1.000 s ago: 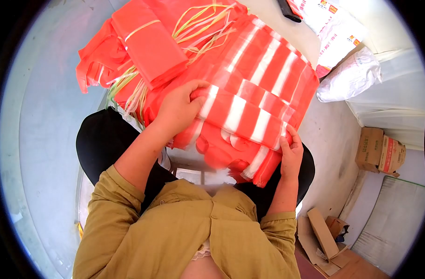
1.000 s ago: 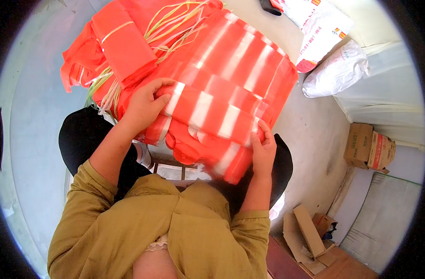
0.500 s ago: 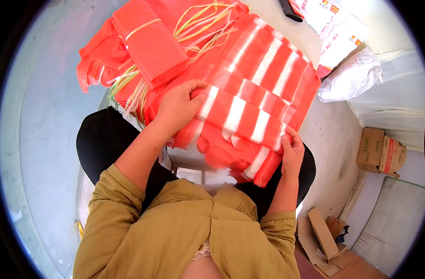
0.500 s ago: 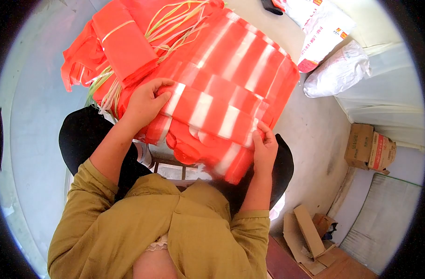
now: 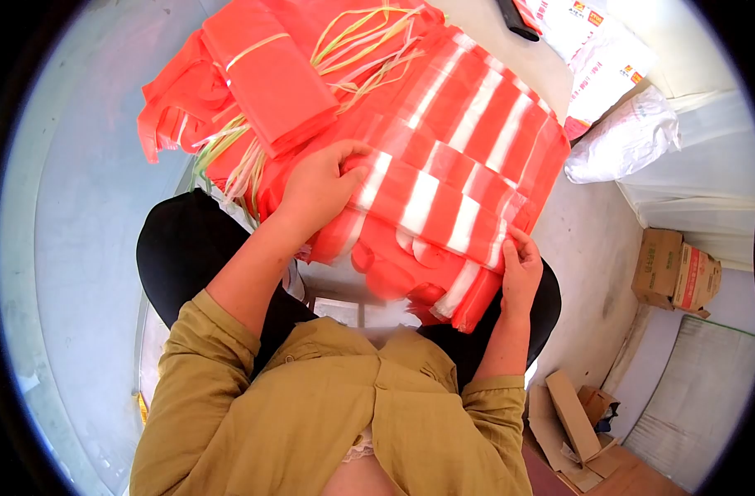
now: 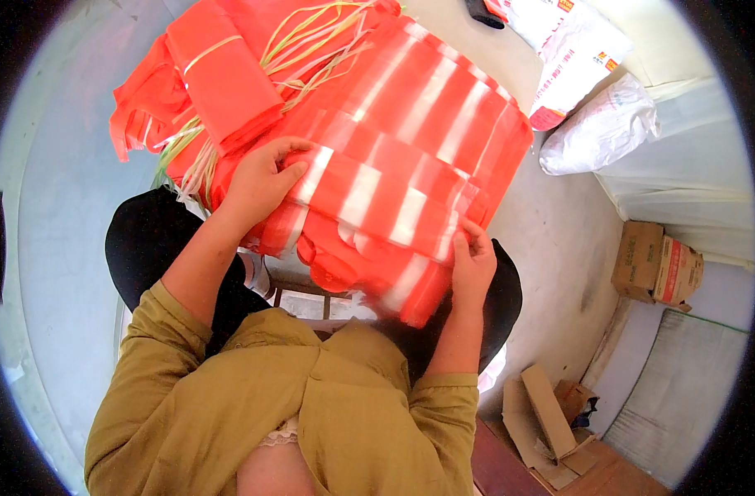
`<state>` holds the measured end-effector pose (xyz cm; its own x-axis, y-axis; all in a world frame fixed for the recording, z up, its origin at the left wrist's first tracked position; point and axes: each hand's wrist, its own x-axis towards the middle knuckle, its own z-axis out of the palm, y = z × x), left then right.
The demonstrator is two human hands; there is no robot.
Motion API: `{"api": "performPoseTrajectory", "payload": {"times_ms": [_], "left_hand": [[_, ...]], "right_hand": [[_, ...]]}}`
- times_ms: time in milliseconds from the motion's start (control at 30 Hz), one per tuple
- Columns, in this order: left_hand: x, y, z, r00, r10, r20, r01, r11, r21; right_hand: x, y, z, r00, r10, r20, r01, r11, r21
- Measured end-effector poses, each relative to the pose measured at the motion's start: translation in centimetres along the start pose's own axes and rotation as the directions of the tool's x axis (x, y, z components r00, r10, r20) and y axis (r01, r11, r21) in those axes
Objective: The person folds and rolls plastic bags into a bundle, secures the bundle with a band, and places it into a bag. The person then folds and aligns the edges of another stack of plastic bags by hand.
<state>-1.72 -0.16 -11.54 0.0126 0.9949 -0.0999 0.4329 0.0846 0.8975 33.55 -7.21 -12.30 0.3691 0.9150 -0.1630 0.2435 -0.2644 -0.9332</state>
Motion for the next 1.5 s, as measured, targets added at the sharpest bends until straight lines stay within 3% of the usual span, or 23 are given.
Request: {"api": "performPoseTrajectory", "payload": {"times_ms": [100,200,300,400,500,567,1067,1300,1367,1400,1500], "left_hand": [[-0.2,0.8,-0.5,0.998,-0.047,0.041,0.047,0.999,-0.016],[-0.6,1.5,-0.9,0.99,0.118,-0.078,-0.093,0.957,0.274],[-1.1,2.2,-1.5,0.922,0.387,0.017,-0.363,0.85,0.382],[-1.1,2.1,-1.2,0.715,0.643,0.274,-0.697,0.628,0.347],[-2.0,1.9,-0.6,0.743,0.528,0.411,-0.669,0.588,0.455],[-2.0,1.8,-0.7,0.749,0.523,0.407,-0.663,0.589,0.462],[-1.2,1.1,0.1,0.715,0.607,0.347,-0.69,0.528,0.495],[-1.5,3.5,-2.8,0.777,0.475,0.413,-0.615,0.715,0.333],[-1.6,4.7,-3.9,0.828,0.298,0.475,-0.467,0.835,0.29],[-1.6,5.0,-4.2,0.837,0.206,0.507,-0.382,0.883,0.273],[-1.4,3.2,-3.5,0.915,0.204,0.348,-0.202,0.979,-0.042]], "right_hand": [[0.0,0.9,-0.7,0.977,-0.195,-0.083,0.16,0.938,-0.309],[-1.3,-1.1,-0.2,0.87,-0.493,-0.023,0.388,0.711,-0.586],[-2.5,-4.1,0.7,0.709,-0.62,0.337,0.682,0.479,-0.553],[-3.2,-5.3,1.4,0.681,-0.512,0.524,0.722,0.348,-0.598],[-3.1,-5.7,1.7,0.691,-0.453,0.563,0.718,0.333,-0.611],[-2.7,-5.4,1.6,0.703,-0.437,0.56,0.709,0.369,-0.601],[-1.5,-5.4,1.9,0.62,-0.493,0.61,0.765,0.209,-0.609],[-2.6,-9.8,0.3,0.778,-0.274,0.566,0.615,0.52,-0.593],[-2.7,-11.0,-0.7,0.833,-0.112,0.542,0.471,0.657,-0.589],[-2.4,-10.8,-1.4,0.815,-0.121,0.567,0.477,0.696,-0.537],[-0.7,-10.6,-2.6,0.828,0.082,0.555,0.25,0.831,-0.497]]}}
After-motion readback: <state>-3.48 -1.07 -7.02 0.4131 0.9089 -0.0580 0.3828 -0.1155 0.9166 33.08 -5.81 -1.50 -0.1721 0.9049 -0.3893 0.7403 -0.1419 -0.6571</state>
